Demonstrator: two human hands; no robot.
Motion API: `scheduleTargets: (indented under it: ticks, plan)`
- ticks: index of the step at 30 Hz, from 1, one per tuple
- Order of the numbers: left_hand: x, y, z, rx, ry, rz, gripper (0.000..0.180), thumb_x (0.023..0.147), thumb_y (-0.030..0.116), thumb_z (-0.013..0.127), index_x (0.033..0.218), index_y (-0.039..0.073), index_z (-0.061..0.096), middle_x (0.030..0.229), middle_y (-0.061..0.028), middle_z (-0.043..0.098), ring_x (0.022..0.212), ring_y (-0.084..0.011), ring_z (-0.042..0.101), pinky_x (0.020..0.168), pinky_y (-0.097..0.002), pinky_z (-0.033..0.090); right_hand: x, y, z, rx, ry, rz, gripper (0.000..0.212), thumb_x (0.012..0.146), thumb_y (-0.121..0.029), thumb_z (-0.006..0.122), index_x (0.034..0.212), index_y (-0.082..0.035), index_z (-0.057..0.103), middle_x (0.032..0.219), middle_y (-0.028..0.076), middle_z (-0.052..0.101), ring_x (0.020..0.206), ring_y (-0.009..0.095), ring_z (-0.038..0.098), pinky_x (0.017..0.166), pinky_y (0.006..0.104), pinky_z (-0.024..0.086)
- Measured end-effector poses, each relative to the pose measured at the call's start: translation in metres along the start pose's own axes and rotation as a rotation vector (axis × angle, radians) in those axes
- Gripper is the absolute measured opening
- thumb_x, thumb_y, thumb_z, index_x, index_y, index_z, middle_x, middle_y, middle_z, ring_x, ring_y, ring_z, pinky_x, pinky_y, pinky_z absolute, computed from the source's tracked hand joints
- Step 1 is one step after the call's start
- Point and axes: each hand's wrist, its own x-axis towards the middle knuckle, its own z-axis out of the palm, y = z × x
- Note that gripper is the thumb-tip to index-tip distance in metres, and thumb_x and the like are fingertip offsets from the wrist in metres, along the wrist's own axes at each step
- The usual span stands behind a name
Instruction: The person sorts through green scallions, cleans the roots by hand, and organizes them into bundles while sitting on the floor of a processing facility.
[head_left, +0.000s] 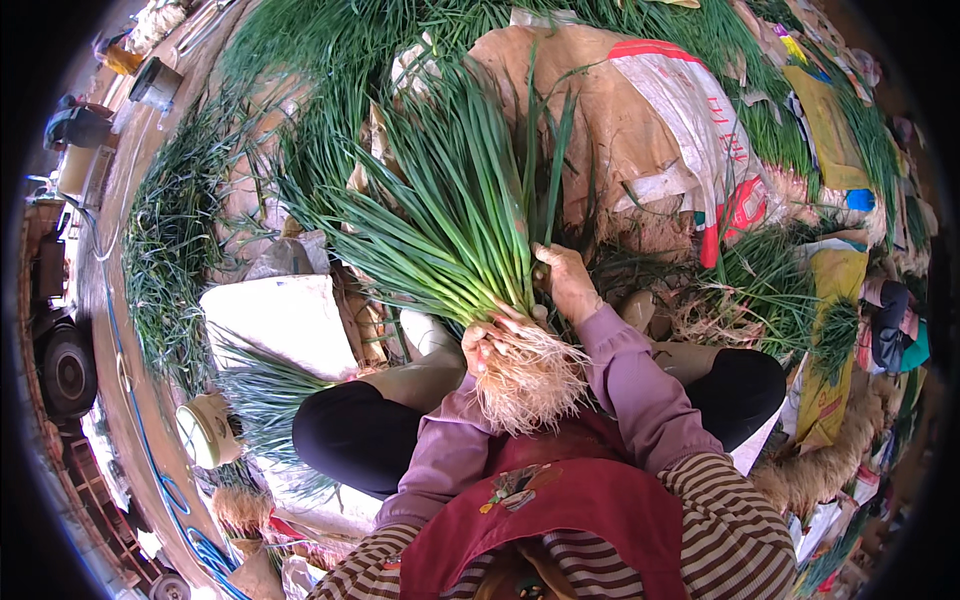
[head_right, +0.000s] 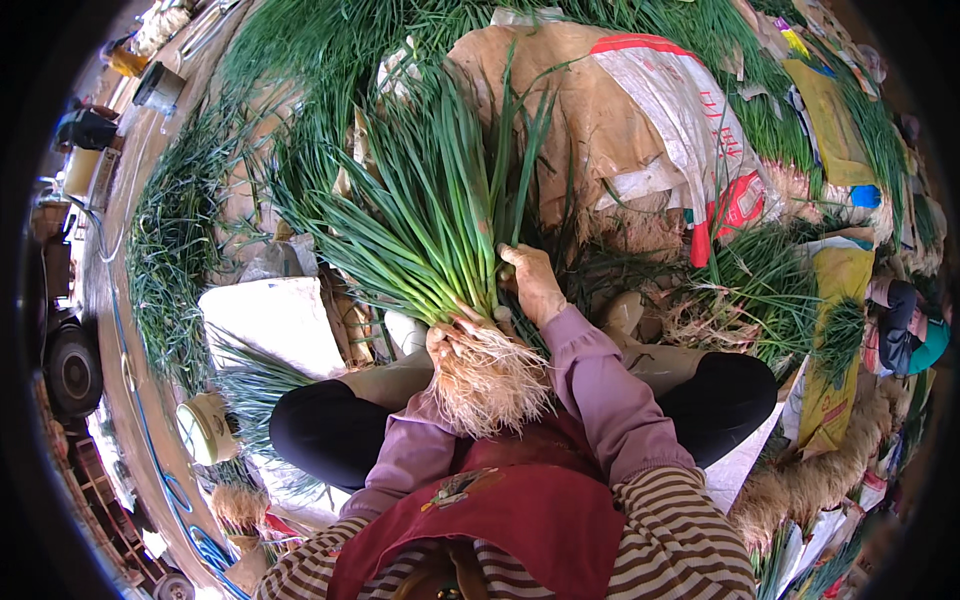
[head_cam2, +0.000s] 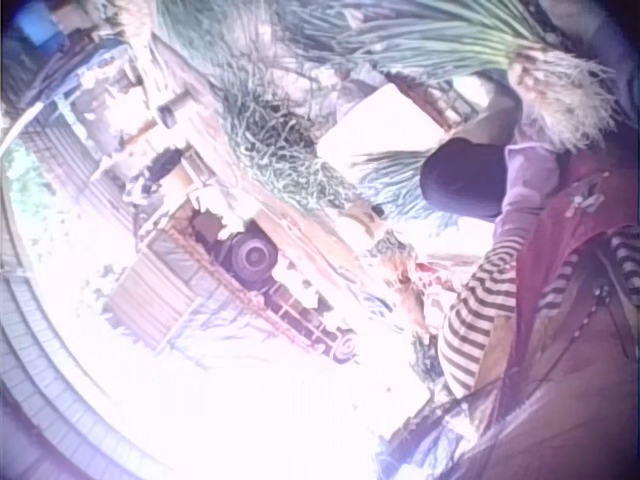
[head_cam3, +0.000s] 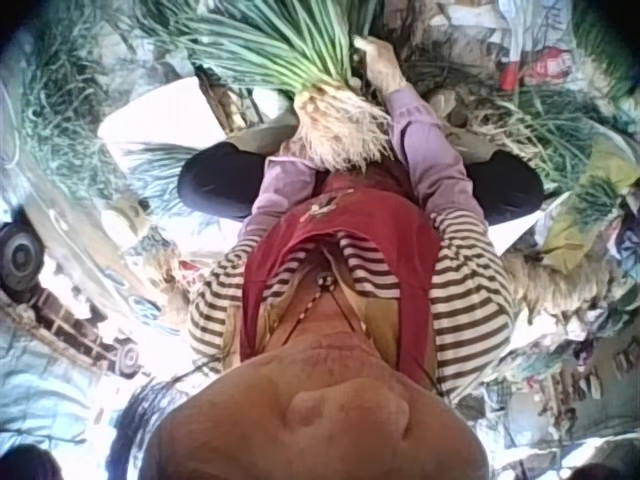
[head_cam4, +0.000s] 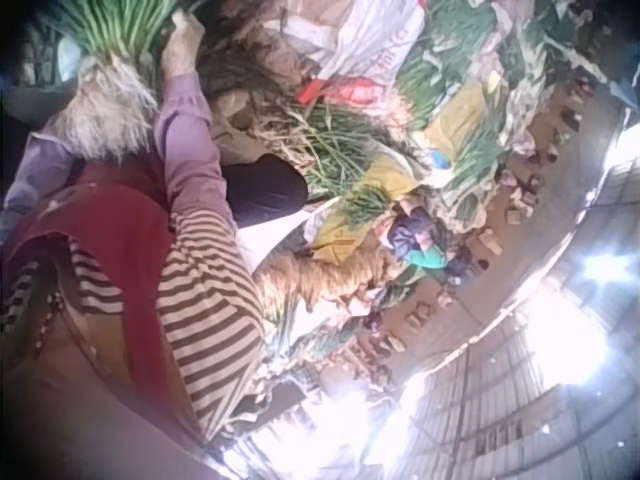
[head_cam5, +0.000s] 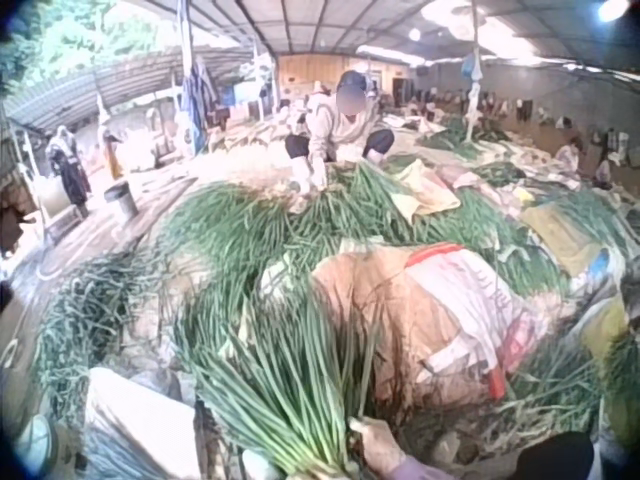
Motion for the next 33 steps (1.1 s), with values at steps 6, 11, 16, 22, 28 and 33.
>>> scheduleTargets:
  ticks: [6,11,16,22,28,33]
  plan:
    - [-0.003,0.001,0.001,-0.025,0.002,-0.025,0.024,0.077,0.011,0.056,0.099,0.004,0.055,0.085,-0.005,0.06,0.08,-0.0155,0.058,0.08,-0.033,0.049,-0.013,0.074,-0.09,-1.729,-0.107,0.064,0.029,0.075,-0.025,0.062,0.093,-0.002,0.066,0.095,0.018,0.065,0.091,0.031,0.062,0.078,0.0391,0.049]
    - [0.0,-0.01,-0.015,-0.502,-0.228,0.02,0.031,0.076,0.015,0.057,0.107,0.009,0.055,0.093,-0.0042,0.058,0.089,-0.0186,0.056,0.085,-0.0378,0.046,-0.054,-0.008,-0.089,-1.721,-0.214,0.232,0.04,0.076,-0.031,0.064,0.104,-0.002,0.063,0.101,0.019,0.063,0.089,0.031,0.062,0.08,0.0395,0.048]
    - [-0.003,0.001,0.018,-0.227,-0.087,-0.135,0.052,0.072,0.027,0.06,0.121,0.01,0.049,0.101,-0.0086,0.056,0.094,-0.0246,0.055,0.086,-0.0425,0.045,-0.024,-0.042,-0.027,-0.842,-0.645,-0.38,0.03,0.08,-0.015,0.055,0.103,0.004,0.059,0.1,0.017,0.063,0.082,0.025,0.06,0.077,0.0338,0.046]
    - [-0.006,-0.028,-0.043,-1.491,-0.28,0.096,0.049,0.075,0.028,0.058,0.118,0.006,0.049,0.106,-0.0145,0.056,0.088,-0.0289,0.057,0.082,-0.0443,0.048,0.004,-0.009,-0.007,-0.979,-1.145,-0.496,0.016,0.075,-0.009,0.052,0.083,0.002,0.062,0.075,0.016,0.061,0.065,0.027,0.056,0.06,0.0337,0.045]
    - [-0.006,0.006,0.008,-0.187,-0.001,-0.088,0.045,0.07,0.025,0.06,0.106,-0.001,0.055,0.099,-0.0172,0.061,0.095,-0.0296,0.058,0.087,-0.0444,0.046,-0.014,-0.005,-0.025,-1.75,-0.358,-0.379,0.016,0.068,-0.013,0.057,0.074,-0.001,0.064,0.073,0.02,0.062,0.066,0.035,0.061,0.062,0.0421,0.048]
    - [-0.001,0.0,0.005,-0.259,0.066,-0.094,0.039,0.073,0.021,0.059,0.104,-0.002,0.055,0.095,-0.0178,0.061,0.092,-0.0306,0.059,0.087,-0.044,0.047,-0.031,-0.027,-0.084,-2.136,-0.262,-0.063,0.024,0.075,-0.021,0.059,0.088,-0.001,0.064,0.092,0.022,0.062,0.088,0.037,0.061,0.074,0.0423,0.05]
